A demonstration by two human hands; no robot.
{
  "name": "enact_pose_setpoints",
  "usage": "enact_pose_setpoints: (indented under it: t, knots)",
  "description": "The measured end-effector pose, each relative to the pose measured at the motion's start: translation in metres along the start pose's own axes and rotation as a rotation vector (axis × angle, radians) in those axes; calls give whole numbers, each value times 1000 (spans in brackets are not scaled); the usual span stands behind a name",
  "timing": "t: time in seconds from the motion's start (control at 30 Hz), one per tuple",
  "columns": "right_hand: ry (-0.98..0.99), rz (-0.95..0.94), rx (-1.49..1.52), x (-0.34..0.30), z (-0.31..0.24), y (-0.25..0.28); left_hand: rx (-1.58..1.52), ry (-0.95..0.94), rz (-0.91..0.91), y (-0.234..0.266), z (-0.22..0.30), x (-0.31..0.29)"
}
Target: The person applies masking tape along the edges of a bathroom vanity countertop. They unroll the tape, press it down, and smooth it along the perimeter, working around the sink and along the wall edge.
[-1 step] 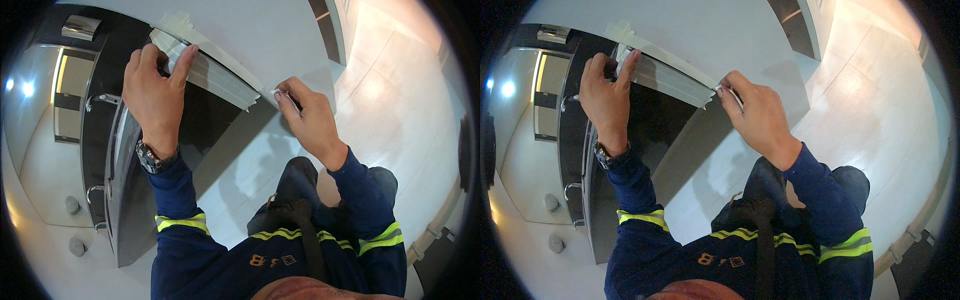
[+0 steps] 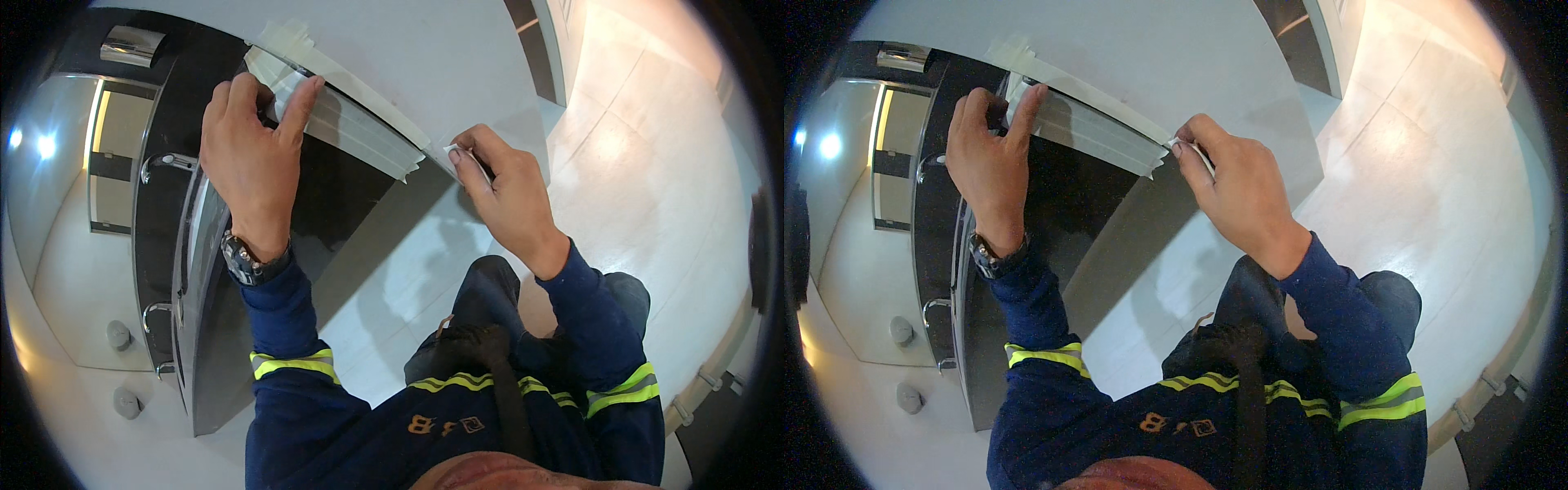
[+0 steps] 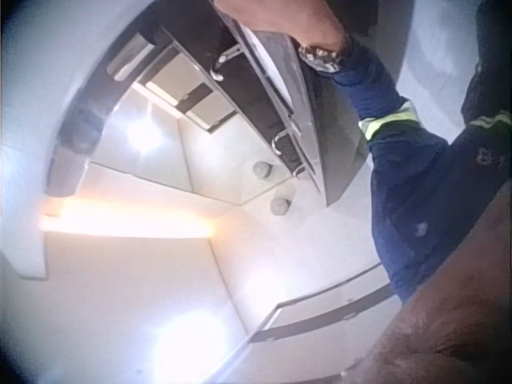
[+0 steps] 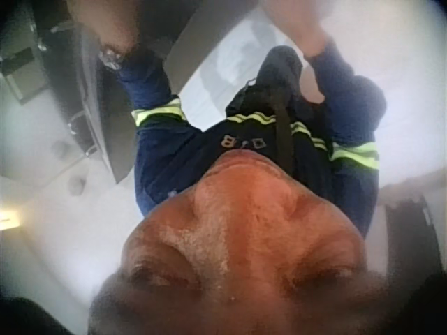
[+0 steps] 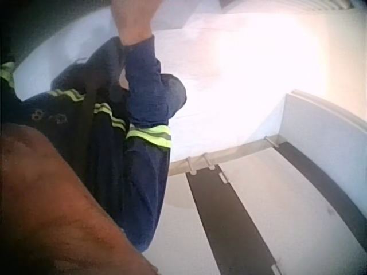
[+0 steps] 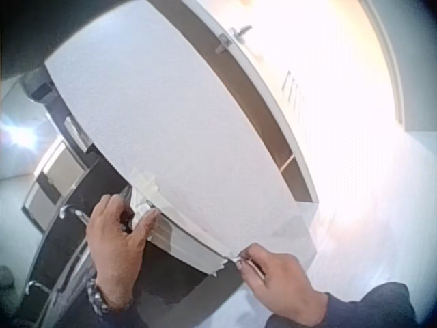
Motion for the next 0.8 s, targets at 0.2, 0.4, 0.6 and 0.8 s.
enact_pose_setpoints:
  t: [0.2,0.4,0.6,0.8]
  knots:
    - [37,-17,31,1,-6,5,90,-151,-20,-4,4,-1]
    - [77,-13,55,1,-6,0,140,-195,-68,-5,10,5]
    - [118,-8,38,-8,-13,-1,157,-204,-101,-2,11,8]
    - [139,-23,17,-12,-13,-3,187,-257,-75,-5,8,10]
Point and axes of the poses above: each hand's wrist, its own x-axis towards the middle knuckle, its own y-axis out of the back of the hand, z = x × y, the point moved 7 cm from there along x, towards the middle knuckle, and after that the axes turned 14 degrees about -y, right-handed, at the moved point
